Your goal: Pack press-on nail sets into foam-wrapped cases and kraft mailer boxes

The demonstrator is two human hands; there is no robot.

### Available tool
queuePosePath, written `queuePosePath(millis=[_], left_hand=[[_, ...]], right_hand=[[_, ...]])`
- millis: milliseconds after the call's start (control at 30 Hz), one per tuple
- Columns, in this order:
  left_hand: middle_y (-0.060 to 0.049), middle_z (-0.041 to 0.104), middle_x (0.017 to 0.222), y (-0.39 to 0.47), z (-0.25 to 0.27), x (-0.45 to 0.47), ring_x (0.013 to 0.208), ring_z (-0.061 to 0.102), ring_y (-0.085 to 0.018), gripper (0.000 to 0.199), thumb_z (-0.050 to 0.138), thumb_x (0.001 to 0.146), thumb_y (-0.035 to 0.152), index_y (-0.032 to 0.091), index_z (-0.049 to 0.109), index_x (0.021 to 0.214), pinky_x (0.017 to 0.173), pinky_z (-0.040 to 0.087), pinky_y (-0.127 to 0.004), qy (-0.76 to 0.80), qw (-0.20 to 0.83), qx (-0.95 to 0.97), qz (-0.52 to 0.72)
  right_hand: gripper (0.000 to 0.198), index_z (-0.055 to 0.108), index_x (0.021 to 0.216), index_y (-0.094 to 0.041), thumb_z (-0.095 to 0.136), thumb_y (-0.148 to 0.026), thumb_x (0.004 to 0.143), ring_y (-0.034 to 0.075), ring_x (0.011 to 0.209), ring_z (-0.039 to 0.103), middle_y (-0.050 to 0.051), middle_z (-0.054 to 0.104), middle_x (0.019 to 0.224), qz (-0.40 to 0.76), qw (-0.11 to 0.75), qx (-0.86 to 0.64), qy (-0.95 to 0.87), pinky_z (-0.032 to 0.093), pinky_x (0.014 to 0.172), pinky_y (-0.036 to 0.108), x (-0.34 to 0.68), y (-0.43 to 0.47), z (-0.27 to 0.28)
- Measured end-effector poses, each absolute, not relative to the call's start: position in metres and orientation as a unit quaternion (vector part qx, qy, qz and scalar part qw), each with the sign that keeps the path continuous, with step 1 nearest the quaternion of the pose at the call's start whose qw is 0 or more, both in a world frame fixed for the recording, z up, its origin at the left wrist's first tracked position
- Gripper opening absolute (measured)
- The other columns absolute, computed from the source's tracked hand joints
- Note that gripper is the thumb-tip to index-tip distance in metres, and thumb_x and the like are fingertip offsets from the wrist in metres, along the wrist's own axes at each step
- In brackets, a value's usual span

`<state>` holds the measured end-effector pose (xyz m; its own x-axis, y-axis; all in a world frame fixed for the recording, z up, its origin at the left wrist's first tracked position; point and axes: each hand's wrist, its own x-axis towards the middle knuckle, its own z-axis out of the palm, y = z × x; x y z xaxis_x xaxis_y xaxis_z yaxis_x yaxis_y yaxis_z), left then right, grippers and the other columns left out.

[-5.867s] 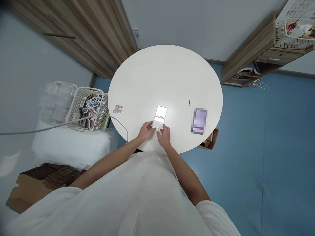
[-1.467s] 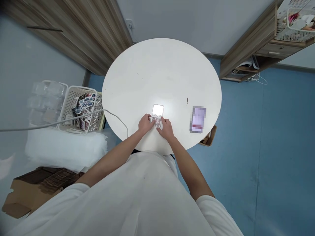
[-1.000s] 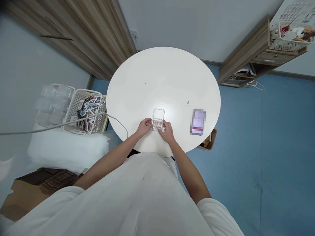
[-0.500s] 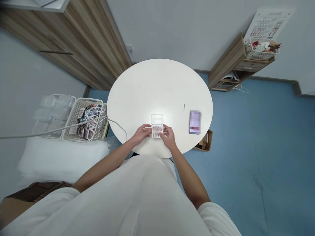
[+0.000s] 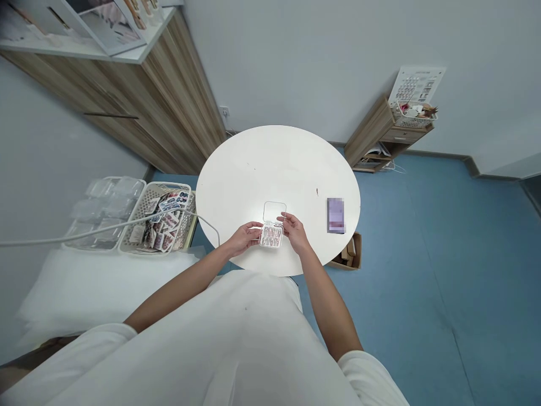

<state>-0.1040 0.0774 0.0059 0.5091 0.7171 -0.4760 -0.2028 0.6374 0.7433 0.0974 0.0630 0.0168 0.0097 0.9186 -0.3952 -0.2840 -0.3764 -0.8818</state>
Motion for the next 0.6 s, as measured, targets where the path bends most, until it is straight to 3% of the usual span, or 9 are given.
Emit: queuePosePath(millis=[300,433,600], left_hand=[[-0.005,0.065,0.084,0.080,0.007,-0.099,0.077,0.062,-0.012,0.039,0.075,0.063,0.024,0.016,0.056,0.096,0.075,0.047,-0.030,0.395,0.820,0.267,0.317],[-0.003,0.064,0.081,0.080,0.009,-0.098,0.074,0.061,-0.010,0.036,0.074,0.064,0.022,0.016,0.057,0.095,0.075,0.047,-0.028,0.402,0.817,0.246,0.333],[-0.003,0.064,0.081,0.082,0.008,-0.098,0.070,0.061,-0.009,0.036,0.074,0.064,0.021,0.015,0.057,0.096,0.072,0.047,-0.026,0.408,0.815,0.238,0.337]], right_hand=[[0.023,0.065,0.088,-0.026,0.065,-0.037,0.068,0.017,0.088,0.060,0.002,0.060,0.111,0.644,0.512,-0.505,-0.262,0.050,0.070,0.031,0.091,0.053,0.030],[0.023,0.068,0.086,-0.024,0.065,-0.034,0.066,0.018,0.096,0.057,0.003,0.051,0.126,0.609,0.523,-0.537,-0.260,0.049,0.073,0.030,0.086,0.045,0.026],[0.038,0.061,0.104,-0.028,0.064,-0.037,0.068,0.015,0.091,0.059,0.002,0.053,0.124,0.606,0.539,-0.534,-0.238,0.051,0.076,0.032,0.080,0.035,0.021]])
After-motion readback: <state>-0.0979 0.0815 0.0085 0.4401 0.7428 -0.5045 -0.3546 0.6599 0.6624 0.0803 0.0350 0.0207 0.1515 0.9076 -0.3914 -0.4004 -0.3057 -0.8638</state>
